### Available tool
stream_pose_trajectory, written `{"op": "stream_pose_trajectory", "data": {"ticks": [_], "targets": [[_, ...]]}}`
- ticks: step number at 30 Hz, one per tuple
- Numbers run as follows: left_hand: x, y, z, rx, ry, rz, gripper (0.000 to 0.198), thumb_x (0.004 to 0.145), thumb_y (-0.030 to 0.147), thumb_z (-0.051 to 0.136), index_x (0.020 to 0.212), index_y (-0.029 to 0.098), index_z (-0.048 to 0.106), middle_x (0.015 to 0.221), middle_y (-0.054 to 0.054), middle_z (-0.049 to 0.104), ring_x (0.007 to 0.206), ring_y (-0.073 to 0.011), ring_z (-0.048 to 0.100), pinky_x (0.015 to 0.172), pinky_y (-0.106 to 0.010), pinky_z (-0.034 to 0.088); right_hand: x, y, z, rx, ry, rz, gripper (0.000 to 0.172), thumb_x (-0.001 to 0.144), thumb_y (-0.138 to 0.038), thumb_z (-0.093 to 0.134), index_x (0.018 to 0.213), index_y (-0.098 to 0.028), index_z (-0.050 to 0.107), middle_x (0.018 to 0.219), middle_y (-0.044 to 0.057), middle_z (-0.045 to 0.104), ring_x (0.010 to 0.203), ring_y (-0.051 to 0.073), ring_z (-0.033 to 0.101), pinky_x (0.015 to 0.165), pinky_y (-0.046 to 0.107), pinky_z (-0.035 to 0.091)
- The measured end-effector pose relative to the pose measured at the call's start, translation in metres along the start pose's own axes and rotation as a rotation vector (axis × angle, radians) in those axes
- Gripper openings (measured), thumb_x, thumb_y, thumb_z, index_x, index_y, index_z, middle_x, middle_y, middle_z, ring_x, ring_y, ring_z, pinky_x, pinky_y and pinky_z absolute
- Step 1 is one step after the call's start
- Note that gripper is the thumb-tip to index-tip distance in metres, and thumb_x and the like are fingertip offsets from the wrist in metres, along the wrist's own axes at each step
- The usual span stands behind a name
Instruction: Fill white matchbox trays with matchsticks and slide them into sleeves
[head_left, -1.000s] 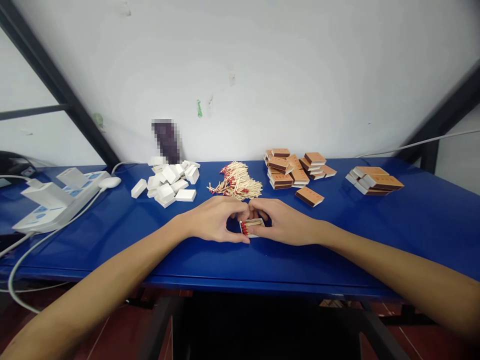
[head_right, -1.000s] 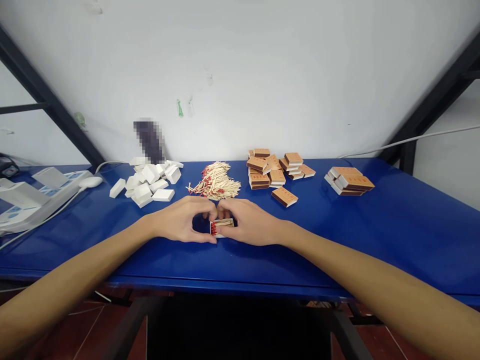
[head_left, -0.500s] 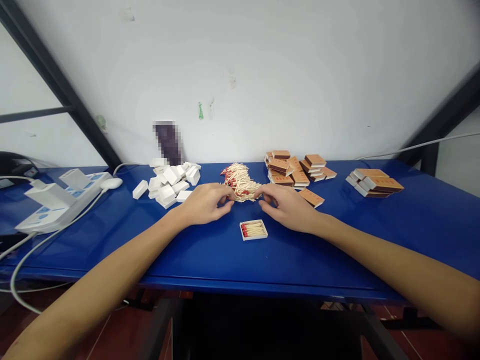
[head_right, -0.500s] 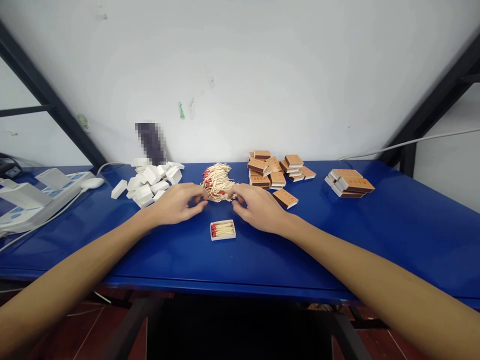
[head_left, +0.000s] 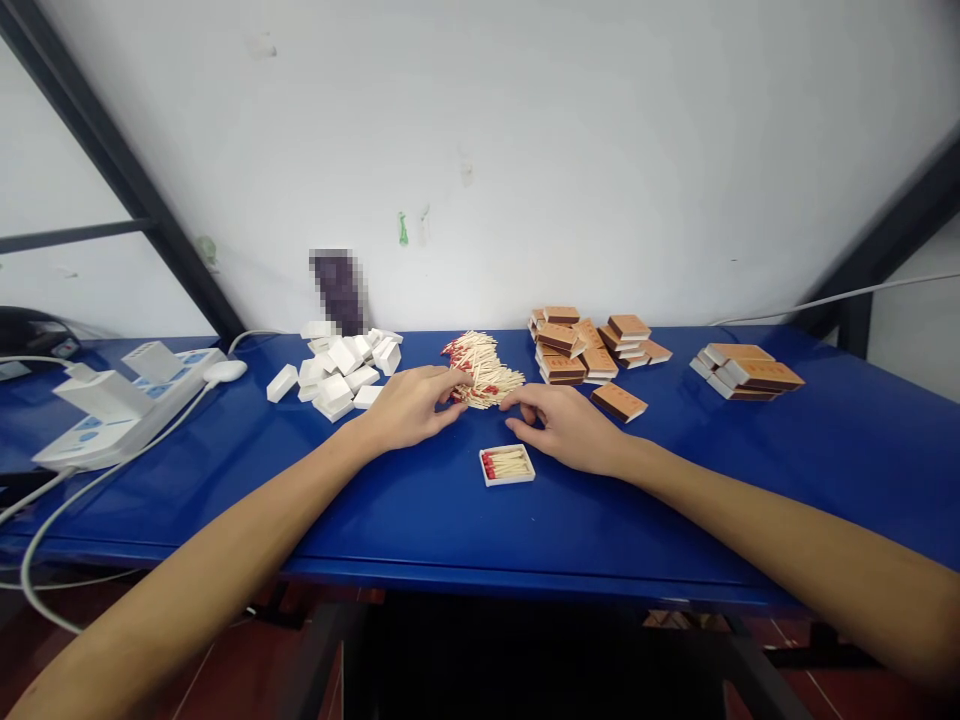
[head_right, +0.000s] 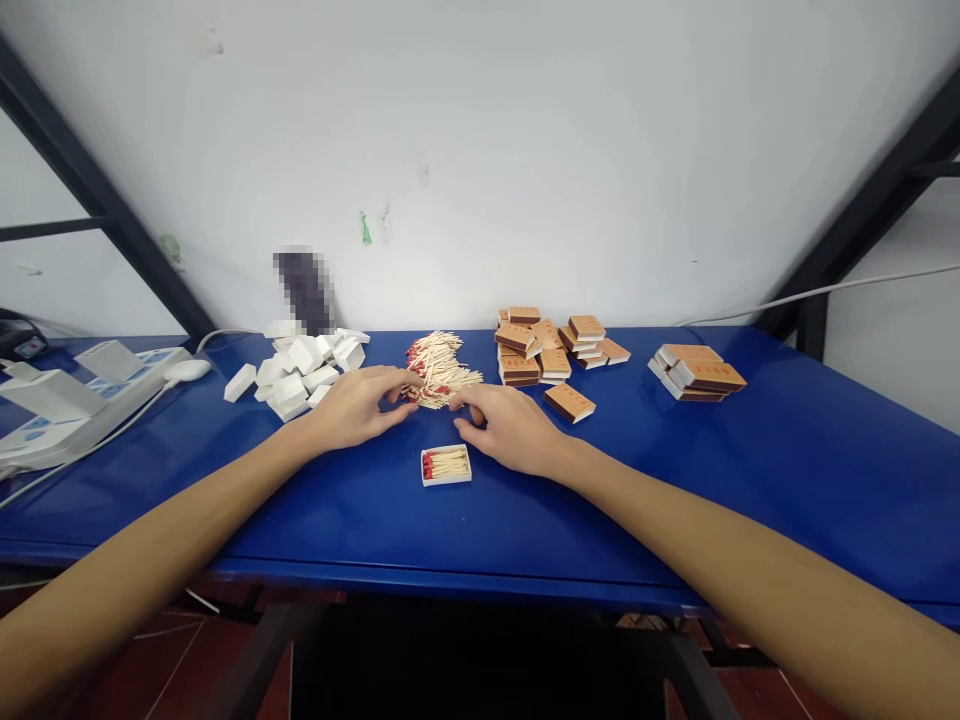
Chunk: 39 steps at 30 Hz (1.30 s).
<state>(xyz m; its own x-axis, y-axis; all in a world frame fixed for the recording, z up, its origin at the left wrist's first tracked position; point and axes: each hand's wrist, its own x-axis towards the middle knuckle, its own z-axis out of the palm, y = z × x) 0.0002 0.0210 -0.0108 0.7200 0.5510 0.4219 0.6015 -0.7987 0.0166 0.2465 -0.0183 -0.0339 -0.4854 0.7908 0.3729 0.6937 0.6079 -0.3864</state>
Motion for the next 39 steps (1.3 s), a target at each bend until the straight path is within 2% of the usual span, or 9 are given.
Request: {"op": "stream_pose_trajectory", "data": {"ticks": [3,6,11,17,20,24,34,39], "targets": [[0.002,0.002,0.003,0.028,0.047,0.063,0.023,0.093,0.028,0.053,0.113,0.019,0.061,0.087,-0.003,0.063,0.080,-0.0169,0.058,0.069,-0.028,0.041,0.001,-0.001,0.001,-0.010,0.028,0.011,0.015,0.086,-0.020,0.060,0.100,-0.019,0.066,0.068,-0.003,0.057,0.061,0.012,0.051,0.058,0.024,0.034],[0.002,0.002,0.002,0.039,0.051,0.079,0.019,0.088,0.022,0.055,0.105,0.018,0.061,0.090,-0.003,0.062,0.083,-0.0177,0.057,0.070,-0.029,0.042,0.005,-0.002,0.002,-0.105,0.101,-0.053,0.017,0.087,-0.020,0.061,0.103,-0.019,0.066,0.075,-0.001,0.062,0.064,0.013,0.054,0.060,0.025,0.036],[0.000,-0.003,-0.006,0.074,0.027,-0.008,0.021,0.079,0.013,0.050,0.098,0.018,0.059,0.092,-0.005,0.060,0.084,-0.0191,0.056,0.073,-0.031,0.043,0.018,-0.004,0.008,-0.369,0.137,-0.251,0.018,0.089,-0.023,0.062,0.105,-0.018,0.066,0.091,0.007,0.070,0.075,0.018,0.060,0.063,0.028,0.037],[-0.001,-0.006,-0.010,0.135,-0.051,-0.048,0.011,0.083,0.019,0.051,0.085,0.018,0.062,0.085,-0.005,0.058,0.080,-0.0195,0.052,0.074,-0.033,0.040,0.031,-0.006,0.014,-0.541,0.118,-0.287,0.018,0.096,-0.029,0.053,0.098,-0.017,0.067,0.087,0.008,0.071,0.073,0.019,0.060,0.065,0.030,0.036],[-0.001,-0.004,-0.010,0.089,-0.098,-0.056,0.012,0.085,0.023,0.055,0.083,0.018,0.066,0.087,-0.005,0.060,0.081,-0.0191,0.052,0.075,-0.033,0.040,0.032,-0.006,0.015,-0.537,0.128,-0.292,0.020,0.096,-0.029,0.053,0.091,-0.017,0.068,0.084,0.008,0.070,0.072,0.019,0.060,0.064,0.030,0.035],[0.000,-0.003,-0.009,0.061,-0.133,-0.061,0.017,0.087,0.025,0.057,0.094,0.019,0.071,0.091,-0.005,0.062,0.086,-0.0200,0.054,0.076,-0.033,0.040,0.027,-0.003,0.015,-0.496,0.142,-0.257,0.021,0.095,-0.029,0.054,0.086,-0.017,0.069,0.084,0.007,0.072,0.071,0.018,0.061,0.064,0.029,0.035],[-0.002,-0.006,-0.004,0.001,-0.156,-0.067,0.019,0.090,0.027,0.056,0.098,0.019,0.071,0.093,-0.005,0.062,0.089,-0.0206,0.056,0.080,-0.034,0.042,0.022,0.004,0.015,-0.308,0.067,-0.197,0.022,0.095,-0.027,0.053,0.102,-0.020,0.072,0.089,0.005,0.075,0.075,0.018,0.065,0.060,0.027,0.036],[-0.001,-0.003,-0.006,-0.082,-0.172,-0.063,0.016,0.089,0.025,0.056,0.093,0.019,0.070,0.090,-0.004,0.062,0.087,-0.0194,0.056,0.080,-0.034,0.042,0.021,0.003,0.012,-0.240,0.045,-0.201,0.020,0.094,-0.025,0.053,0.094,-0.019,0.072,0.084,0.005,0.073,0.072,0.016,0.063,0.060,0.026,0.035]]}}
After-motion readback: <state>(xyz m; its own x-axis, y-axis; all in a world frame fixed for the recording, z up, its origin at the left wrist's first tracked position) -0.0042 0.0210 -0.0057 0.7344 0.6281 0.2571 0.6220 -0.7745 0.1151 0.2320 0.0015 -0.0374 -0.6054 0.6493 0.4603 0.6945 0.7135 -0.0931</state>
